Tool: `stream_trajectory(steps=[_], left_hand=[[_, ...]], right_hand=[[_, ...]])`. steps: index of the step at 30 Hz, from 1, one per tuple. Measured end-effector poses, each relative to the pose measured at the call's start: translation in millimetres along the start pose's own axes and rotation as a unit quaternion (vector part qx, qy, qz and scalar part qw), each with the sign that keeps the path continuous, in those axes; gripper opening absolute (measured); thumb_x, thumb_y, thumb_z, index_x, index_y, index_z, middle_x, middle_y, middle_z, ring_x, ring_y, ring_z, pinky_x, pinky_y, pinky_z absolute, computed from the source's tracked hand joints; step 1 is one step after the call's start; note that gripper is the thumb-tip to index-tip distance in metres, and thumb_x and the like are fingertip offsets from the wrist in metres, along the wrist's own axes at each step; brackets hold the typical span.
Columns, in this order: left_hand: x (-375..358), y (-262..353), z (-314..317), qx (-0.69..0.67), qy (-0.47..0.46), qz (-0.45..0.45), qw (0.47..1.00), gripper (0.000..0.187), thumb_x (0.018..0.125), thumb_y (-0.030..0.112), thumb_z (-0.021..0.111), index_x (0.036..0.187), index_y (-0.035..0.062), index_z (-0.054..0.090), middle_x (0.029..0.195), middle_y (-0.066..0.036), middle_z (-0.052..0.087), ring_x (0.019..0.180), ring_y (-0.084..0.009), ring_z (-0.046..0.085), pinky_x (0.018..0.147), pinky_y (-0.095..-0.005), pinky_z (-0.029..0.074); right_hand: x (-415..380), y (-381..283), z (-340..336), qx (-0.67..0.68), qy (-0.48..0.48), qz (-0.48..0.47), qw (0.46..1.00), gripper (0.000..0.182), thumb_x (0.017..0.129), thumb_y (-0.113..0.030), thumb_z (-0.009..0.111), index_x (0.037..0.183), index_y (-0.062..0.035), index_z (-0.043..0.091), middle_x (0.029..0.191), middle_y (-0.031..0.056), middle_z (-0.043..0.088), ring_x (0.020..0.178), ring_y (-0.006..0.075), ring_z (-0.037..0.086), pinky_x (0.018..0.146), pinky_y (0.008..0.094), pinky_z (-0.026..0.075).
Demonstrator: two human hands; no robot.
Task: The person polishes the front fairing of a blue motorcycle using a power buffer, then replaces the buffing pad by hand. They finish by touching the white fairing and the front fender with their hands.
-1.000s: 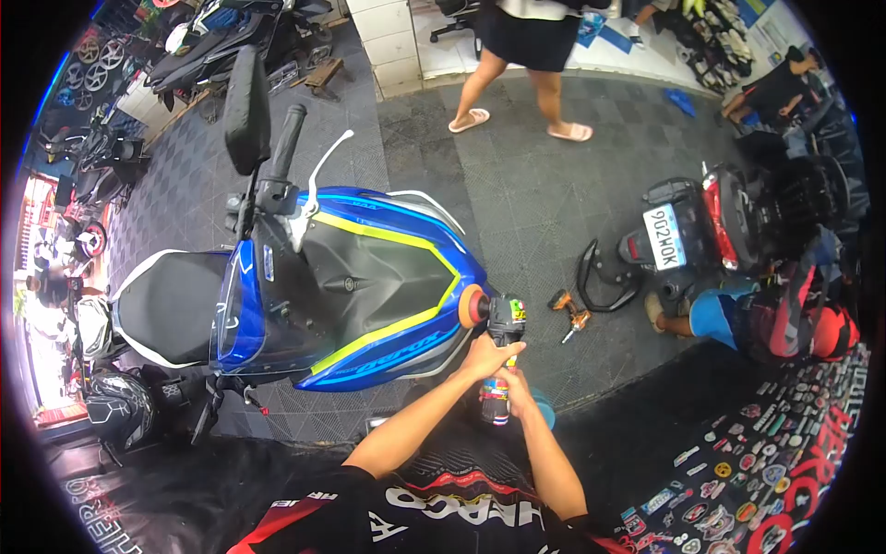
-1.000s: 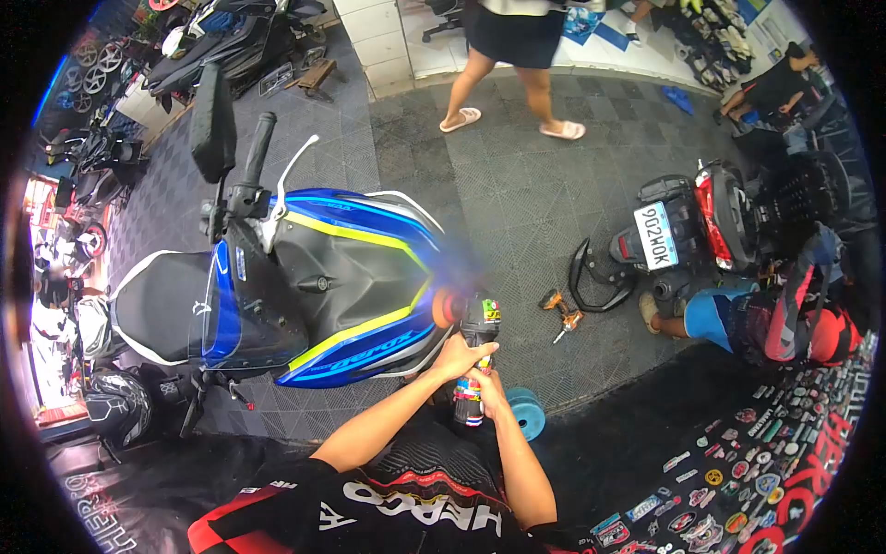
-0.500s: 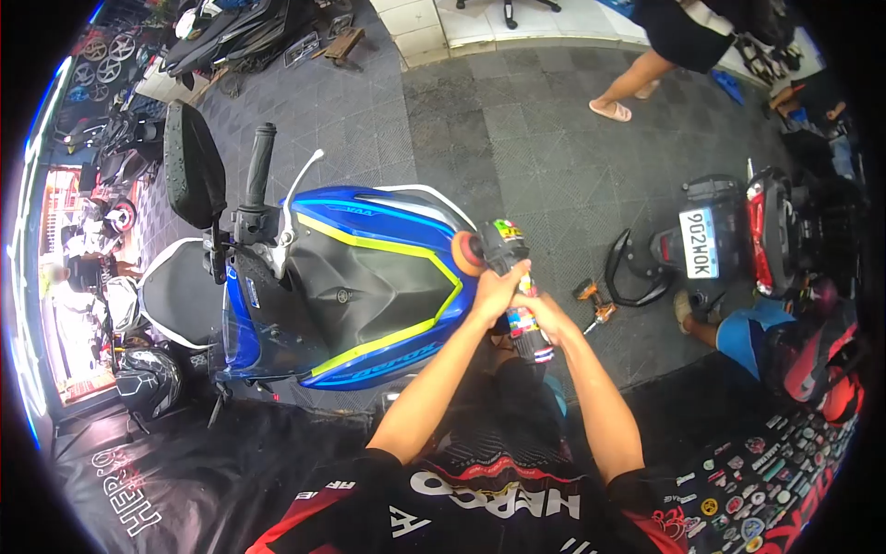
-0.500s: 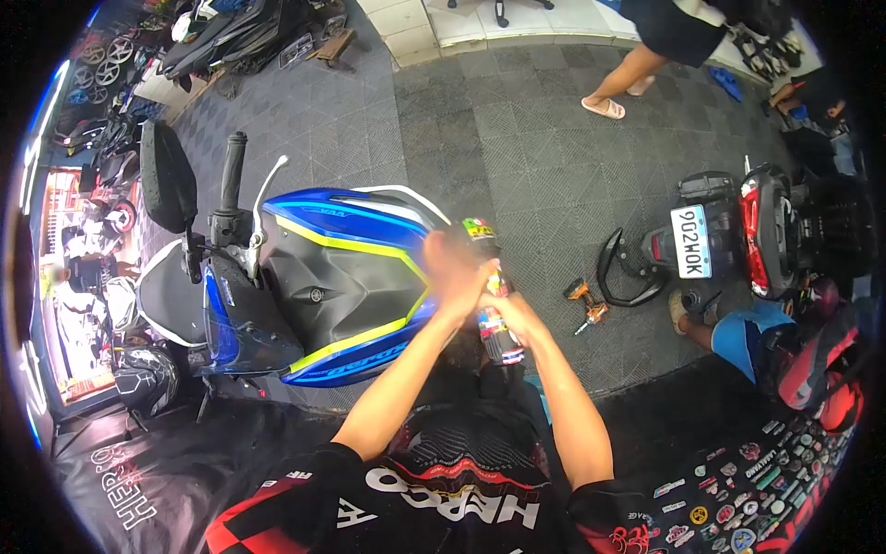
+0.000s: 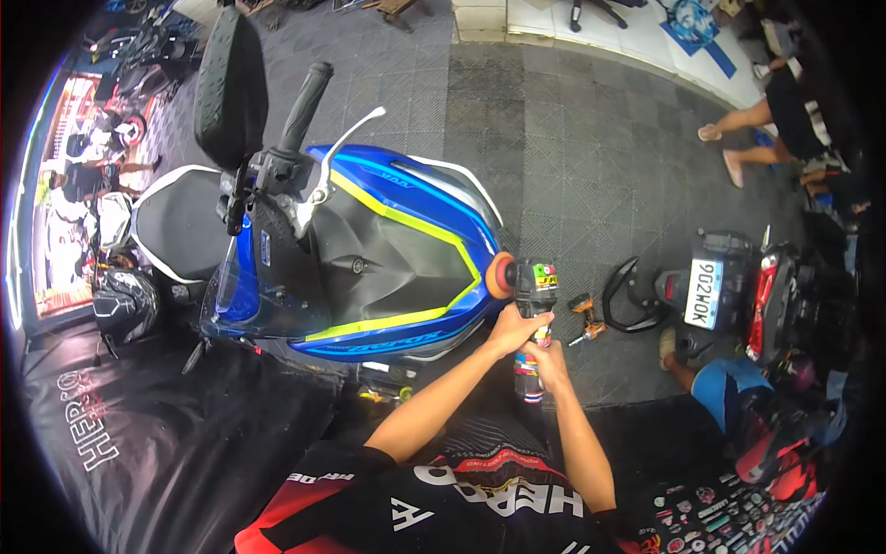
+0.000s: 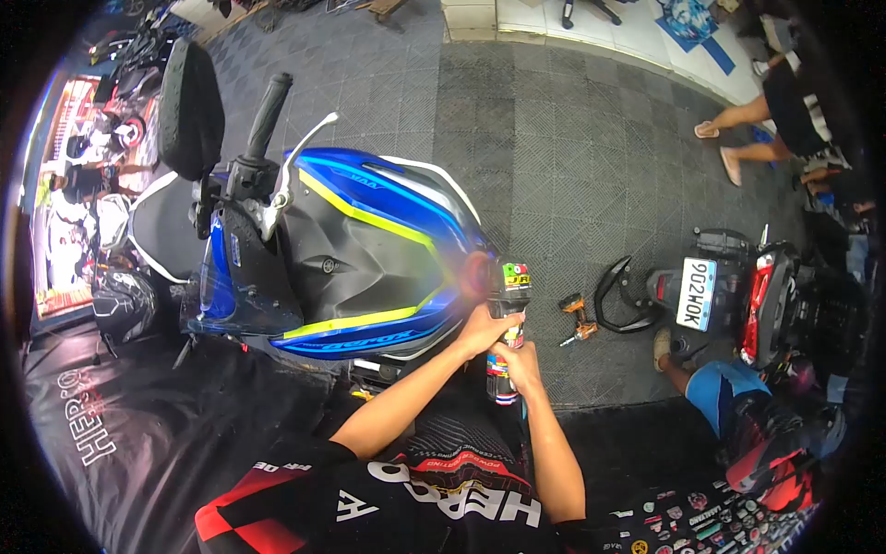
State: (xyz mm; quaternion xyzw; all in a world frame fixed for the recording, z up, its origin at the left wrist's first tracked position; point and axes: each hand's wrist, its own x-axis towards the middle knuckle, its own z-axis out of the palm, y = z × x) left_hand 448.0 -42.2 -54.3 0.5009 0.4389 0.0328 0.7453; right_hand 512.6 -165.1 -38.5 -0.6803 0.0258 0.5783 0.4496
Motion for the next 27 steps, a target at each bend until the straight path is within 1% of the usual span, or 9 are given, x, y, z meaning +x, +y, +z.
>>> stream_trajectory(steps=[1, 6, 12, 15, 17, 20, 23, 26, 27], left_hand=[[-0.5, 5.2, -8.3, -0.034, -0.020, -0.012, 0.999, 0.040, 0.080, 0.025, 0.081, 0.108, 0.0000, 0.068, 0.097, -0.011, 0.072, 0.086, -0.0175, 0.068, 0.078, -0.0352, 0.054], [-0.3, 10.5, -37.0, -0.164, -0.081, -0.008, 0.983, 0.039, 0.080, 0.017, 0.080, 0.112, -0.0012, 0.066, 0.101, -0.010, 0.070, 0.089, -0.0168, 0.066, 0.081, -0.0344, 0.054], [-1.5, 27.2, -69.5, -0.194, -0.124, 0.038, 0.972, 0.040, 0.079, 0.013, 0.078, 0.113, -0.0005, 0.065, 0.103, -0.010, 0.069, 0.090, -0.0176, 0.066, 0.083, -0.0346, 0.054], [0.0, 16.6, -80.8, -0.227, -0.153, 0.040, 0.961, 0.042, 0.078, 0.010, 0.076, 0.116, 0.0008, 0.063, 0.107, -0.010, 0.068, 0.097, -0.0197, 0.065, 0.089, -0.0357, 0.053], [-4.5, 12.5, -85.9, -0.233, -0.178, 0.032, 0.955, 0.045, 0.078, 0.008, 0.075, 0.120, 0.0019, 0.059, 0.110, -0.009, 0.065, 0.102, -0.0193, 0.063, 0.092, -0.0364, 0.051], [-7.6, -11.9, -76.8, -0.145, -0.205, 0.023, 0.968, 0.044, 0.080, 0.015, 0.075, 0.120, 0.0003, 0.062, 0.112, -0.009, 0.067, 0.103, -0.0177, 0.063, 0.092, -0.0348, 0.051], [-17.6, -18.0, -64.5, -0.121, -0.211, 0.006, 0.970, 0.044, 0.080, 0.022, 0.078, 0.116, -0.0005, 0.065, 0.108, -0.011, 0.070, 0.096, -0.0182, 0.065, 0.087, -0.0356, 0.052], [-19.0, -22.4, -56.2, -0.091, -0.193, 0.023, 0.977, 0.041, 0.082, 0.025, 0.078, 0.112, -0.0009, 0.067, 0.103, -0.011, 0.071, 0.093, -0.0170, 0.065, 0.086, -0.0347, 0.052], [-21.3, -15.1, -54.6, -0.084, -0.180, 0.038, 0.979, 0.041, 0.082, 0.026, 0.077, 0.111, -0.0012, 0.068, 0.102, -0.011, 0.071, 0.093, -0.0166, 0.065, 0.085, -0.0346, 0.052]], right_hand=[[-1.2, -1.6, 8.5, -0.037, 0.025, -0.031, 0.999, 0.032, 0.076, -0.024, 0.078, 0.087, 0.0049, 0.071, 0.079, 0.0091, 0.070, 0.067, 0.0165, 0.068, 0.061, 0.0329, 0.052], [0.2, -7.9, 43.1, -0.209, 0.150, -0.090, 0.962, 0.036, 0.070, -0.026, 0.083, 0.084, 0.0059, 0.073, 0.076, 0.0123, 0.073, 0.068, 0.0170, 0.069, 0.064, 0.0357, 0.054], [-5.4, -31.1, 81.3, -0.244, 0.185, -0.155, 0.939, 0.041, 0.068, -0.030, 0.085, 0.083, 0.0063, 0.071, 0.074, 0.0127, 0.072, 0.067, 0.0185, 0.070, 0.064, 0.0373, 0.053], [-1.6, -24.3, 90.0, -0.279, 0.213, -0.169, 0.921, 0.050, 0.067, -0.038, 0.083, 0.082, 0.0069, 0.069, 0.074, 0.0186, 0.072, 0.073, 0.0269, 0.074, 0.069, 0.0410, 0.055], [-8.1, -22.4, 93.2, -0.292, 0.220, -0.169, 0.915, 0.050, 0.067, -0.038, 0.083, 0.084, 0.0070, 0.068, 0.074, 0.0193, 0.072, 0.072, 0.0280, 0.073, 0.069, 0.0413, 0.056], [-18.5, -0.1, 85.4, -0.284, 0.234, -0.142, 0.919, 0.048, 0.067, -0.036, 0.083, 0.085, 0.0070, 0.069, 0.075, 0.0195, 0.072, 0.072, 0.0281, 0.073, 0.070, 0.0411, 0.055], [-23.1, 25.4, 68.3, -0.265, 0.239, -0.111, 0.928, 0.046, 0.067, -0.035, 0.083, 0.083, 0.0068, 0.071, 0.076, 0.0183, 0.073, 0.073, 0.0254, 0.073, 0.070, 0.0417, 0.055], [-26.9, 34.7, 57.6, -0.225, 0.224, -0.072, 0.946, 0.032, 0.072, -0.022, 0.081, 0.086, 0.0050, 0.072, 0.078, 0.0078, 0.072, 0.070, 0.0136, 0.066, 0.064, 0.0348, 0.052], [-22.2, 33.5, 54.4, -0.211, 0.216, -0.080, 0.950, 0.030, 0.072, -0.021, 0.080, 0.086, 0.0042, 0.072, 0.079, 0.0069, 0.072, 0.070, 0.0133, 0.066, 0.065, 0.0339, 0.052]])
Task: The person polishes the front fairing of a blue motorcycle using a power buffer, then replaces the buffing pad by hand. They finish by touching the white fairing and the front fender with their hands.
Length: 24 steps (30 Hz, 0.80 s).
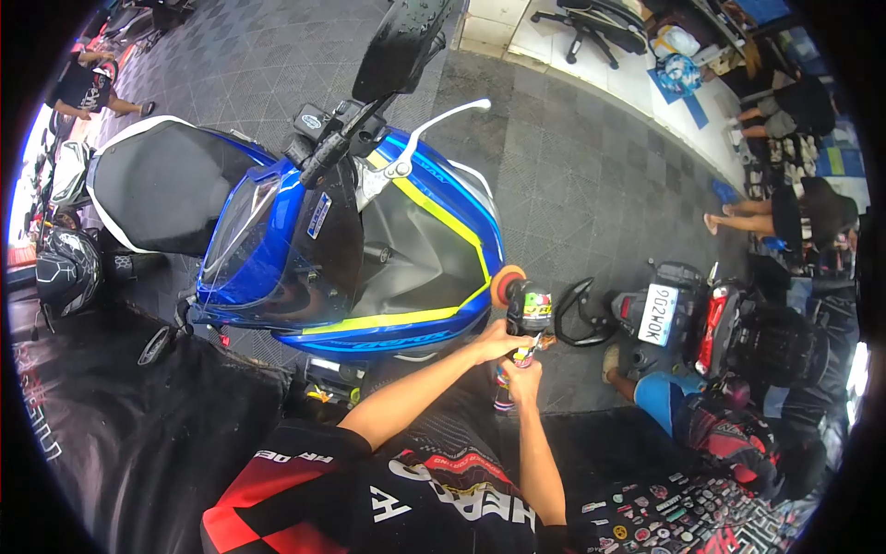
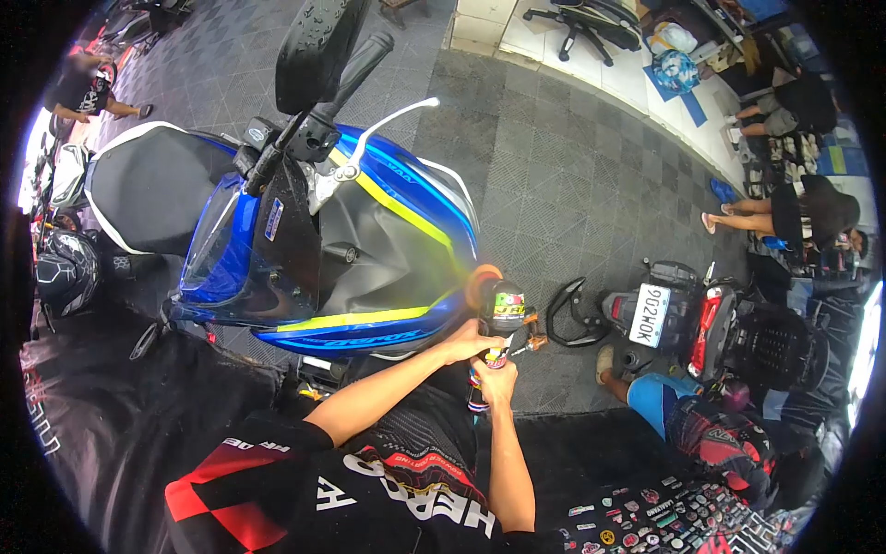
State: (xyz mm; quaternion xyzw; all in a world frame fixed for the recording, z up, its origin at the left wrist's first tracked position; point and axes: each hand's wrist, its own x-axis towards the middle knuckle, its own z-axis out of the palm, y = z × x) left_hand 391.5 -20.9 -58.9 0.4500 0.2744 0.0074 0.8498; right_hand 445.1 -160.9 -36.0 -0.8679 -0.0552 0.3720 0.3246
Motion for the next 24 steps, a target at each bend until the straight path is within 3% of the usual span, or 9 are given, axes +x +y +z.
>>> stream_trajectory(steps=[5, 6, 10, 12, 14, 16, 17, 20, 24], left_hand=[[-0.2, 59.6, -5.6, 0.018, 0.007, 0.026, 0.999, 0.043, 0.082, 0.033, 0.078, 0.105, -0.0025, 0.068, 0.095, -0.010, 0.070, 0.089, -0.0160, 0.065, 0.081, -0.0353, 0.052], [6.5, 61.1, -10.0, 0.027, 0.012, 0.021, 0.999, 0.046, 0.083, 0.032, 0.079, 0.117, 0.0027, 0.067, 0.104, -0.008, 0.072, 0.098, -0.0162, 0.067, 0.088, -0.0337, 0.052], [13.8, 57.2, -3.0, 0.006, 0.113, 0.050, 0.992, 0.067, 0.077, 0.034, 0.084, 0.126, -0.0022, 0.055, 0.106, -0.011, 0.070, 0.095, -0.0189, 0.067, 0.088, -0.0349, 0.053], [29.7, 49.6, 2.0, -0.014, 0.101, 0.050, 0.994, 0.075, 0.076, 0.034, 0.086, 0.129, -0.0041, 0.050, 0.107, -0.014, 0.068, 0.093, -0.0202, 0.068, 0.087, -0.0362, 0.054], [33.0, 35.5, 14.1, -0.052, 0.055, 0.055, 0.996, 0.054, 0.082, 0.034, 0.081, 0.119, 0.0005, 0.060, 0.106, -0.009, 0.067, 0.092, -0.0148, 0.065, 0.082, -0.0335, 0.054], [25.9, 27.2, 28.8, 0.000, 0.047, -0.060, 0.997, 0.052, 0.082, 0.032, 0.082, 0.119, 0.0019, 0.060, 0.102, -0.008, 0.068, 0.088, -0.0148, 0.065, 0.080, -0.0332, 0.054], [29.9, 0.9, 38.1, 0.001, 0.100, 0.016, 0.995, 0.047, 0.081, 0.029, 0.082, 0.114, 0.0021, 0.062, 0.098, -0.008, 0.069, 0.085, -0.0157, 0.067, 0.076, -0.0324, 0.055], [47.7, -30.6, 37.0, -0.022, 0.132, -0.033, 0.990, 0.040, 0.080, 0.023, 0.082, 0.108, 0.0023, 0.062, 0.090, -0.010, 0.068, 0.077, -0.0195, 0.068, 0.069, -0.0346, 0.055], [56.9, 41.2, 17.1, -0.098, 0.113, -0.060, 0.987, 0.050, 0.078, 0.026, 0.082, 0.114, 0.0006, 0.060, 0.092, -0.010, 0.069, 0.078, -0.0209, 0.069, 0.072, -0.0369, 0.056]], right_hand=[[18.3, -32.1, -10.6, 0.095, -0.089, -0.021, 0.991, 0.032, 0.073, -0.020, 0.077, 0.096, 0.0016, 0.070, 0.086, 0.0049, 0.070, 0.075, 0.0127, 0.064, 0.069, 0.0311, 0.051], [23.6, -39.5, -13.8, 0.102, -0.117, -0.015, 0.988, 0.034, 0.073, -0.020, 0.077, 0.098, 0.0017, 0.069, 0.087, 0.0054, 0.070, 0.076, 0.0131, 0.065, 0.070, 0.0310, 0.051], [43.0, -53.1, -14.9, 0.278, -0.252, 0.020, 0.927, 0.027, 0.085, -0.024, 0.065, 0.096, 0.0005, 0.066, 0.084, 0.0115, 0.071, 0.065, 0.0228, 0.069, 0.060, 0.0371, 0.058], [39.2, -62.3, -16.1, 0.323, -0.215, 0.063, 0.919, 0.027, 0.089, -0.024, 0.061, 0.101, 0.0003, 0.061, 0.075, 0.0132, 0.068, 0.061, 0.0284, 0.070, 0.057, 0.0428, 0.061], [50.1, -29.5, -28.2, 0.296, -0.273, 0.142, 0.904, 0.040, 0.093, -0.036, 0.055, 0.102, 0.0022, 0.062, 0.079, 0.0200, 0.070, 0.065, 0.0341, 0.071, 0.059, 0.0464, 0.060], [44.6, -4.5, -45.2, 0.289, -0.298, 0.163, 0.895, 0.052, 0.094, -0.046, 0.053, 0.105, 0.0033, 0.062, 0.079, 0.0235, 0.070, 0.066, 0.0367, 0.071, 0.065, 0.0482, 0.060], [36.2, -6.0, -53.1, 0.292, -0.303, 0.173, 0.891, 0.051, 0.093, -0.046, 0.054, 0.104, 0.0032, 0.063, 0.079, 0.0234, 0.070, 0.065, 0.0364, 0.071, 0.064, 0.0475, 0.060], [30.6, -20.5, -53.0, 0.333, -0.314, 0.208, 0.864, 0.050, 0.091, -0.046, 0.060, 0.102, 0.0026, 0.064, 0.077, 0.0189, 0.069, 0.064, 0.0325, 0.071, 0.058, 0.0424, 0.060], [69.5, -54.4, -38.1, 0.315, -0.357, 0.146, 0.867, 0.046, 0.092, -0.043, 0.060, 0.100, 0.0018, 0.063, 0.077, 0.0157, 0.068, 0.060, 0.0273, 0.069, 0.058, 0.0409, 0.060]])
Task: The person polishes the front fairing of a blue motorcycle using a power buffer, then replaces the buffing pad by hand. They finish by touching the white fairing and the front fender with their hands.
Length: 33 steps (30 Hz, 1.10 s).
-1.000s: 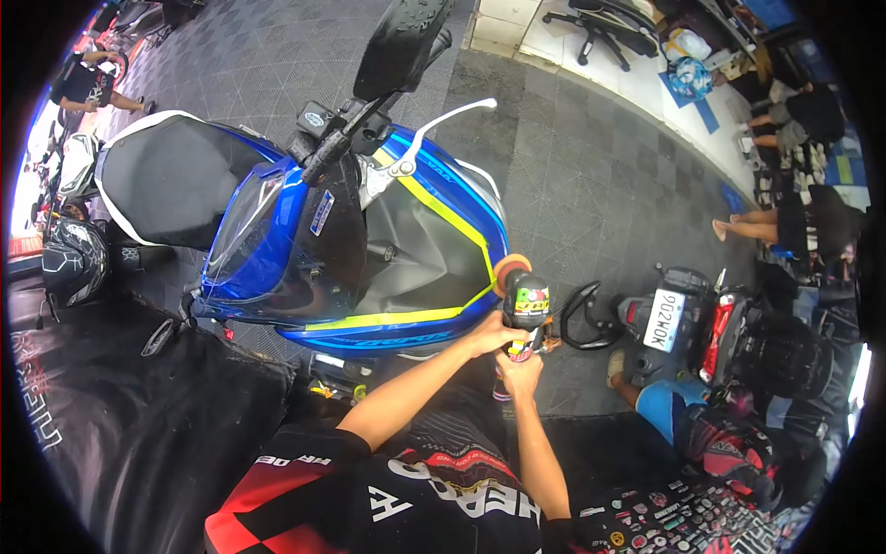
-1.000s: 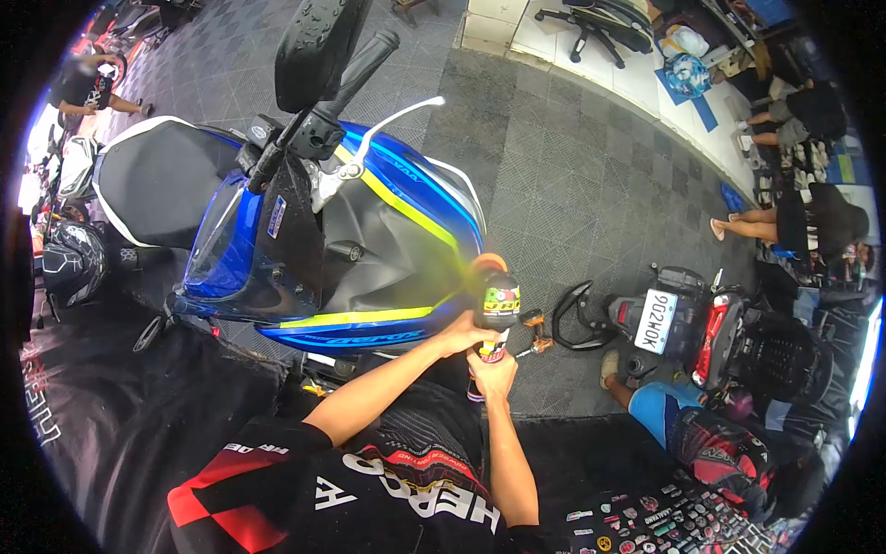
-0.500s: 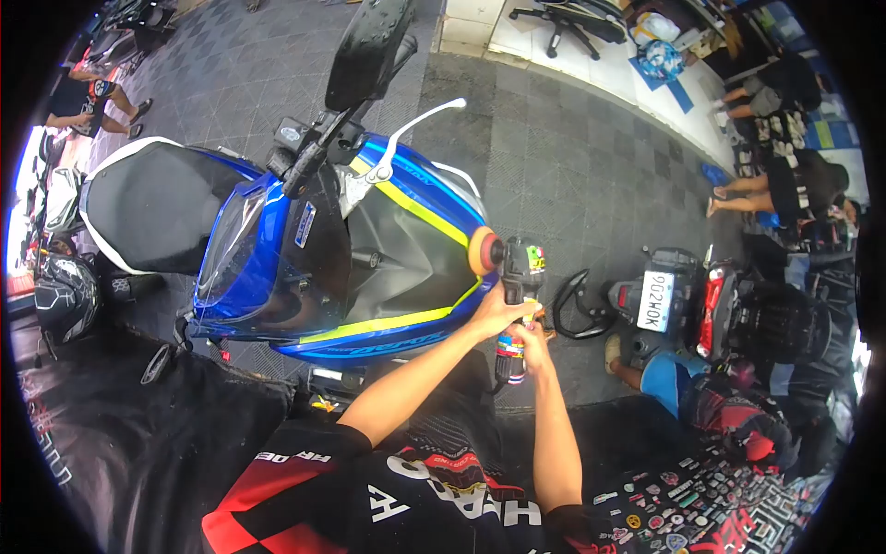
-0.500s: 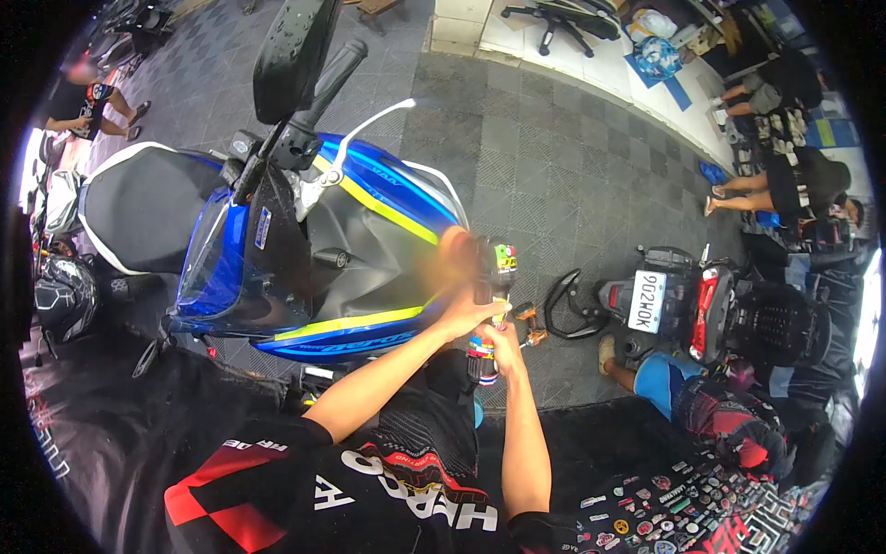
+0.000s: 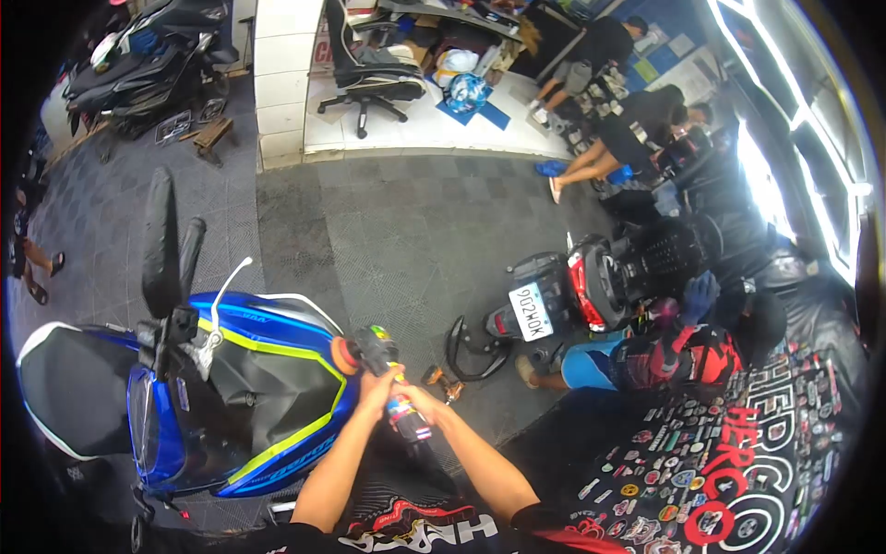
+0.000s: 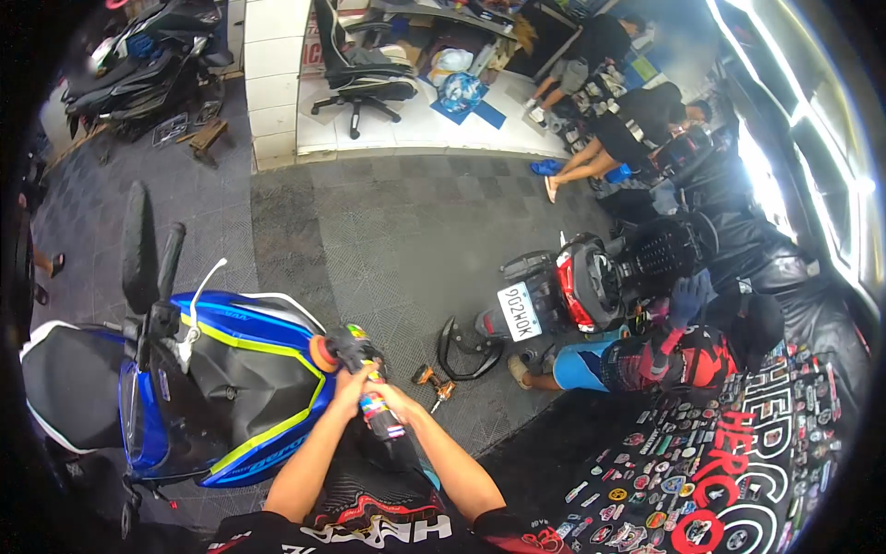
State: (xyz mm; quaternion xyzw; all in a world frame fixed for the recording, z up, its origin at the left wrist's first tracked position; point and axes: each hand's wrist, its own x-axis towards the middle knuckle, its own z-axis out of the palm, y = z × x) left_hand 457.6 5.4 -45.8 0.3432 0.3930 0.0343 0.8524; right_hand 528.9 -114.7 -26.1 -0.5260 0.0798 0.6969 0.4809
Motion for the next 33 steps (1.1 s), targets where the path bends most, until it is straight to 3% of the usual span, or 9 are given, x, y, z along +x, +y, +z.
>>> stream_trajectory(steps=[3, 6, 9, 11, 14, 18, 24, 27, 33], left_hand=[[-2.9, 61.0, 3.8, -0.061, 0.030, 0.086, 0.994, 0.042, 0.083, 0.020, 0.076, 0.115, 0.0002, 0.059, 0.096, -0.011, 0.067, 0.078, -0.0217, 0.070, 0.070, -0.0359, 0.057], [10.5, 80.1, -7.6, -0.128, 0.081, 0.108, 0.983, 0.038, 0.086, 0.021, 0.072, 0.115, 0.0000, 0.060, 0.089, -0.010, 0.068, 0.074, -0.0211, 0.070, 0.064, -0.0352, 0.058], [30.5, 53.9, -8.4, -0.084, 0.110, 0.159, 0.977, 0.030, 0.081, 0.019, 0.077, 0.103, 0.0035, 0.064, 0.086, -0.006, 0.067, 0.069, -0.0168, 0.065, 0.063, -0.0328, 0.054], [25.2, 49.0, 18.2, -0.063, 0.114, 0.091, 0.987, 0.041, 0.078, 0.017, 0.080, 0.112, 0.0032, 0.060, 0.093, -0.006, 0.066, 0.079, -0.0161, 0.065, 0.071, -0.0329, 0.054], [36.4, 12.4, 40.5, 0.000, 0.173, 0.096, 0.980, 0.047, 0.079, 0.023, 0.082, 0.115, 0.0017, 0.061, 0.095, -0.008, 0.068, 0.080, -0.0161, 0.066, 0.073, -0.0333, 0.054], [17.5, 59.3, 48.8, -0.011, 0.211, 0.084, 0.974, 0.048, 0.080, 0.026, 0.080, 0.115, -0.0011, 0.060, 0.096, -0.009, 0.068, 0.083, -0.0164, 0.066, 0.074, -0.0334, 0.054], [23.1, 133.6, -37.9, -0.182, 0.223, 0.208, 0.935, 0.040, 0.084, 0.023, 0.077, 0.114, 0.0024, 0.060, 0.095, -0.008, 0.067, 0.079, -0.0159, 0.066, 0.071, -0.0332, 0.055], [-8.0, 174.1, -39.4, -0.156, 0.234, 0.227, 0.932, 0.033, 0.086, 0.020, 0.074, 0.112, 0.0036, 0.060, 0.091, -0.006, 0.067, 0.076, -0.0146, 0.066, 0.069, -0.0316, 0.054], [19.2, 86.7, 19.6, -0.116, 0.264, 0.287, 0.914, 0.051, 0.080, 0.020, 0.080, 0.120, -0.0013, 0.056, 0.102, -0.008, 0.066, 0.091, -0.0167, 0.063, 0.083, -0.0340, 0.052]], right_hand=[[3.8, -61.9, 42.1, -0.059, 0.035, -0.091, 0.993, 0.031, 0.082, -0.032, 0.073, 0.097, -0.0051, 0.068, 0.081, 0.0044, 0.067, 0.069, 0.0140, 0.065, 0.061, 0.0282, 0.051], [33.1, -97.4, 48.2, -0.277, 0.078, -0.128, 0.949, 0.028, 0.084, -0.024, 0.072, 0.097, 0.0015, 0.070, 0.088, 0.0070, 0.070, 0.079, 0.0153, 0.065, 0.069, 0.0305, 0.052], [43.5, -91.3, 25.5, -0.163, -0.018, -0.118, 0.979, 0.040, 0.086, -0.032, 0.068, 0.112, -0.0011, 0.062, 0.079, 0.0092, 0.067, 0.069, 0.0210, 0.069, 0.064, 0.0361, 0.058], [13.9, -99.3, 8.1, -0.091, -0.009, 0.047, 0.995, 0.026, 0.088, -0.029, 0.061, 0.092, -0.0039, 0.060, 0.076, 0.0115, 0.065, 0.064, 0.0233, 0.068, 0.056, 0.0371, 0.057], [16.0, -80.3, -39.5, -0.058, -0.081, 0.110, 0.989, 0.048, 0.092, -0.044, 0.055, 0.102, 0.0027, 0.061, 0.075, 0.0182, 0.068, 0.058, 0.0311, 0.069, 0.056, 0.0434, 0.061], [14.8, -116.3, -18.6, -0.128, -0.052, 0.143, 0.980, 0.047, 0.088, -0.043, 0.057, 0.101, 0.0026, 0.063, 0.074, 0.0178, 0.067, 0.057, 0.0303, 0.069, 0.054, 0.0433, 0.061], [55.0, -187.8, 117.9, -0.339, -0.091, -0.092, 0.932, 0.036, 0.079, -0.029, 0.069, 0.088, 0.0055, 0.069, 0.074, 0.0086, 0.067, 0.065, 0.0150, 0.063, 0.057, 0.0326, 0.050], [79.8, -204.5, 134.5, -0.447, -0.109, -0.094, 0.883, 0.033, 0.082, -0.026, 0.070, 0.091, 0.0059, 0.071, 0.083, 0.0108, 0.071, 0.070, 0.0155, 0.067, 0.062, 0.0311, 0.053], [40.9, -167.0, 41.0, -0.321, -0.086, -0.010, 0.943, 0.031, 0.084, -0.019, 0.069, 0.102, 0.0060, 0.065, 0.084, 0.0115, 0.069, 0.070, 0.0223, 0.070, 0.063, 0.0368, 0.059]])
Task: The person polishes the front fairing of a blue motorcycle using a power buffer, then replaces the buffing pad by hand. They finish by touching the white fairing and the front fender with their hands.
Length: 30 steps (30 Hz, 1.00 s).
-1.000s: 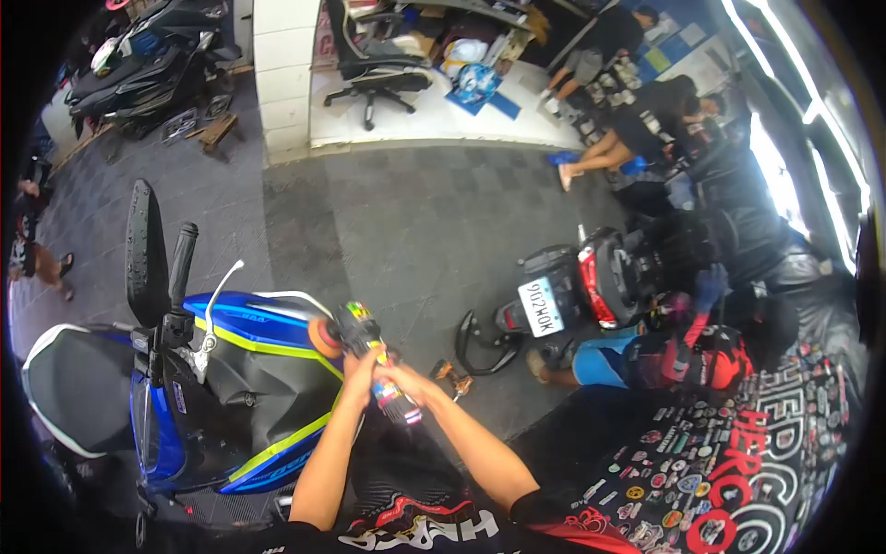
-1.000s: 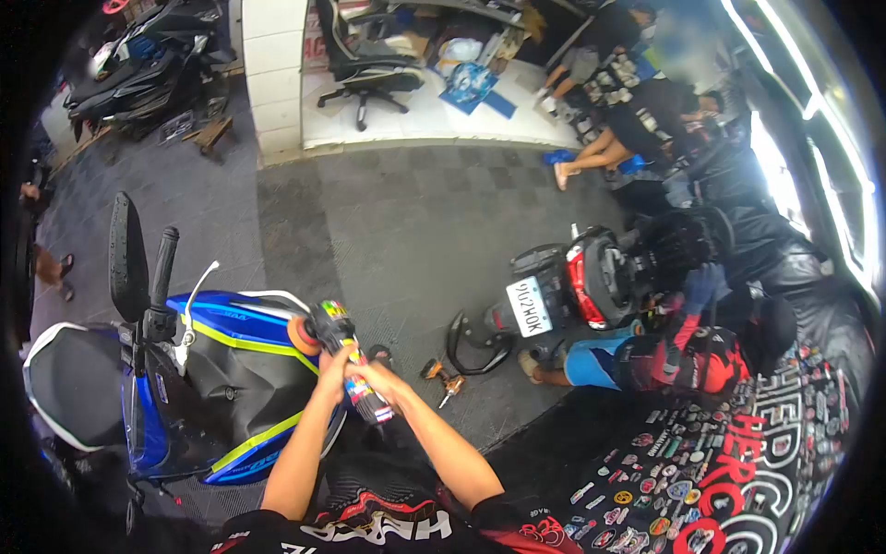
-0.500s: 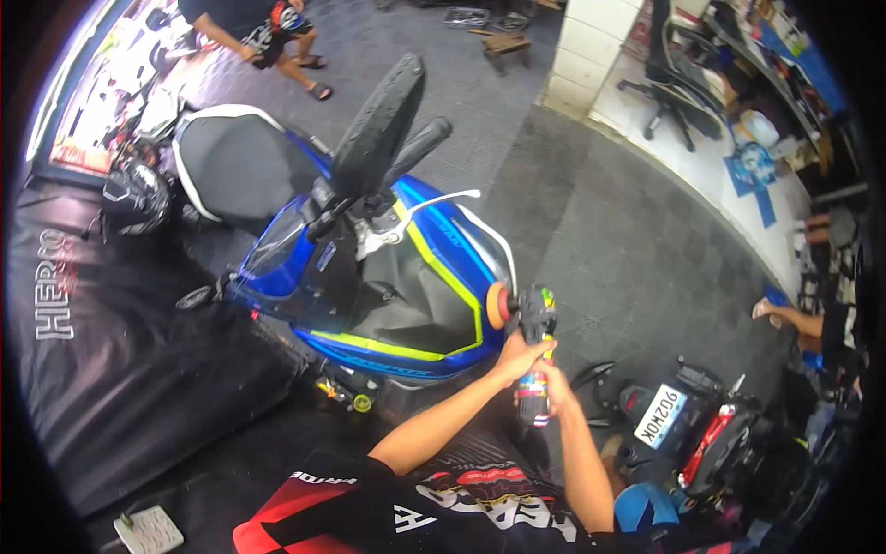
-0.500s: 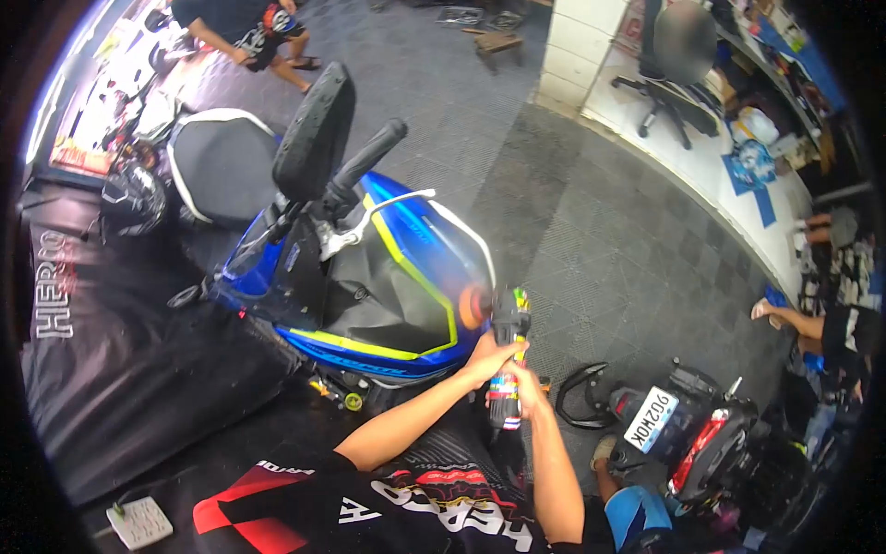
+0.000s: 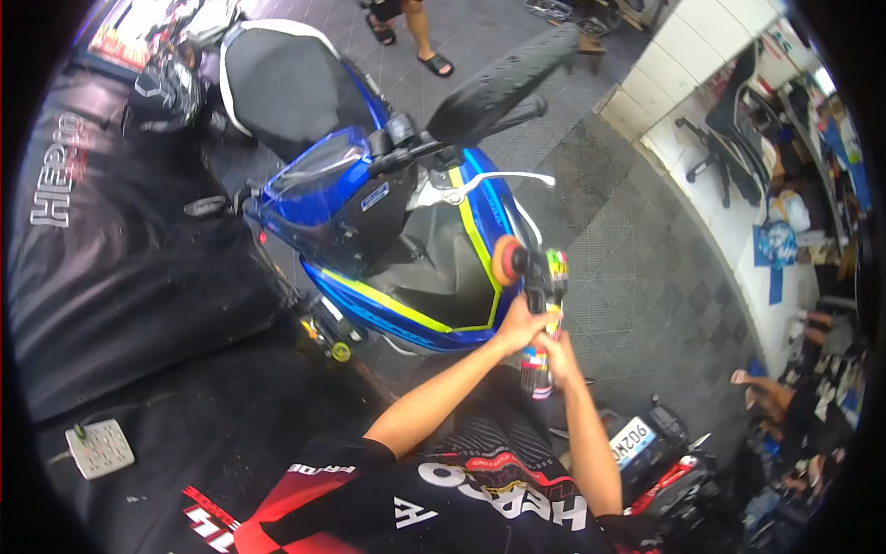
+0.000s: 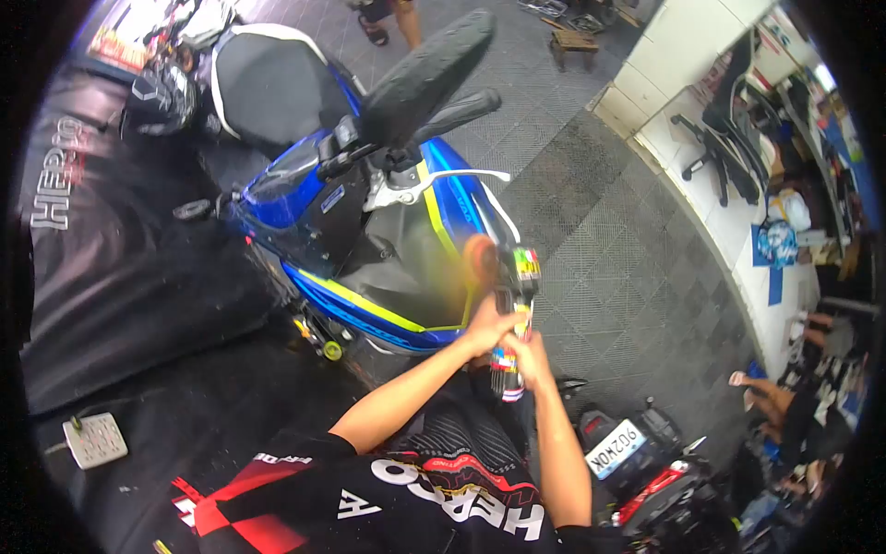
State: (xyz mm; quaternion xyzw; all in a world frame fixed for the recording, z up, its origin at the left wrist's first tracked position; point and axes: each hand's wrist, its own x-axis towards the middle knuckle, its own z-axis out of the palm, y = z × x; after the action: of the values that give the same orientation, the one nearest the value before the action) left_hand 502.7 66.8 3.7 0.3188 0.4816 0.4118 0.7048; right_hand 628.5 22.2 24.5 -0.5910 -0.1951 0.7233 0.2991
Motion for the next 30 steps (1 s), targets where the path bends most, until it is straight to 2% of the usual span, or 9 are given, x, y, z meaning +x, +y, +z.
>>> stream_trajectory(steps=[2, 5, 7, 9, 11, 17, 22, 26, 30], left_hand=[[-8.8, -46.5, -3.4, 0.011, -0.036, -0.044, 0.998, 0.053, 0.080, 0.017, 0.080, 0.123, -0.0010, 0.055, 0.102, -0.007, 0.064, 0.091, -0.0150, 0.062, 0.082, -0.0328, 0.052], [-10.4, -51.5, -4.4, 0.010, -0.030, -0.096, 0.995, 0.047, 0.079, 0.017, 0.081, 0.117, 0.0013, 0.059, 0.099, -0.006, 0.066, 0.086, -0.0146, 0.063, 0.078, -0.0327, 0.053], [-3.5, 1.7, -6.9, -0.028, -0.049, -0.087, 0.995, 0.040, 0.080, 0.018, 0.081, 0.111, 0.0018, 0.062, 0.095, -0.006, 0.067, 0.082, -0.0140, 0.064, 0.075, -0.0325, 0.053], [11.8, 38.1, -15.4, -0.054, -0.073, -0.116, 0.989, 0.024, 0.082, 0.020, 0.078, 0.095, 0.0038, 0.067, 0.081, -0.003, 0.067, 0.070, -0.0121, 0.064, 0.063, -0.0301, 0.052], [29.1, 57.6, -24.4, -0.061, -0.077, -0.130, 0.987, 0.022, 0.081, 0.019, 0.077, 0.093, 0.0046, 0.066, 0.079, -0.003, 0.066, 0.069, -0.0125, 0.064, 0.062, -0.0296, 0.051], [31.5, 55.6, -28.3, -0.085, -0.073, -0.047, 0.993, 0.020, 0.082, 0.018, 0.075, 0.093, 0.0053, 0.065, 0.079, -0.002, 0.065, 0.069, -0.0121, 0.063, 0.062, -0.0294, 0.050], [22.3, 35.6, -16.9, -0.093, -0.069, -0.099, 0.988, 0.020, 0.081, 0.015, 0.076, 0.095, 0.0047, 0.066, 0.083, -0.003, 0.067, 0.072, -0.0125, 0.064, 0.065, -0.0302, 0.051], [17.6, 17.9, -18.1, -0.025, -0.077, -0.081, 0.993, 0.019, 0.082, 0.017, 0.075, 0.094, 0.0047, 0.067, 0.085, -0.004, 0.067, 0.073, -0.0121, 0.064, 0.066, -0.0299, 0.051], [9.9, 18.4, -13.9, -0.035, -0.077, -0.114, 0.990, 0.023, 0.081, 0.016, 0.075, 0.098, 0.0041, 0.067, 0.086, -0.005, 0.067, 0.076, -0.0131, 0.064, 0.068, -0.0312, 0.052]], right_hand=[[-9.8, 41.3, -10.5, 0.039, 0.024, 0.019, 0.999, 0.035, 0.085, -0.021, 0.069, 0.105, 0.0064, 0.061, 0.084, 0.0140, 0.068, 0.063, 0.0255, 0.069, 0.058, 0.0397, 0.059], [-12.0, 38.6, -5.0, 0.045, 0.027, 0.045, 0.998, 0.042, 0.085, -0.026, 0.065, 0.110, 0.0060, 0.055, 0.080, 0.0162, 0.067, 0.060, 0.0288, 0.069, 0.055, 0.0432, 0.060], [-3.7, 23.0, 7.9, 0.050, 0.041, 0.045, 0.997, 0.044, 0.086, -0.030, 0.063, 0.111, 0.0051, 0.052, 0.078, 0.0173, 0.067, 0.058, 0.0299, 0.069, 0.053, 0.0442, 0.060], [13.6, 6.8, 16.5, 0.072, 0.066, 0.013, 0.995, 0.042, 0.085, -0.028, 0.069, 0.108, 0.0070, 0.061, 0.081, 0.0131, 0.068, 0.065, 0.0230, 0.069, 0.060, 0.0381, 0.059], [21.2, -30.0, 33.6, 0.007, 0.039, -0.008, 0.999, 0.038, 0.084, -0.027, 0.070, 0.101, 0.0063, 0.065, 0.081, 0.0110, 0.069, 0.068, 0.0194, 0.069, 0.061, 0.0348, 0.058], [11.2, -56.9, 38.6, -0.063, -0.016, -0.024, 0.998, 0.032, 0.081, -0.026, 0.072, 0.095, 0.0024, 0.068, 0.081, 0.0101, 0.070, 0.068, 0.0181, 0.068, 0.063, 0.0330, 0.056], [3.7, -33.9, 30.5, -0.048, 0.051, -0.002, 0.998, 0.038, 0.082, -0.028, 0.068, 0.103, 0.0034, 0.061, 0.076, 0.0140, 0.066, 0.058, 0.0250, 0.068, 0.054, 0.0401, 0.059], [2.4, -15.6, 16.9, -0.031, 0.008, 0.010, 0.999, 0.039, 0.083, -0.027, 0.067, 0.105, 0.0041, 0.059, 0.076, 0.0139, 0.066, 0.060, 0.0247, 0.069, 0.056, 0.0399, 0.060], [0.0, 3.1, 11.1, 0.007, 0.050, 0.042, 0.998, 0.034, 0.081, -0.027, 0.072, 0.096, 0.0031, 0.068, 0.083, 0.0086, 0.070, 0.070, 0.0164, 0.068, 0.064, 0.0317, 0.055]])
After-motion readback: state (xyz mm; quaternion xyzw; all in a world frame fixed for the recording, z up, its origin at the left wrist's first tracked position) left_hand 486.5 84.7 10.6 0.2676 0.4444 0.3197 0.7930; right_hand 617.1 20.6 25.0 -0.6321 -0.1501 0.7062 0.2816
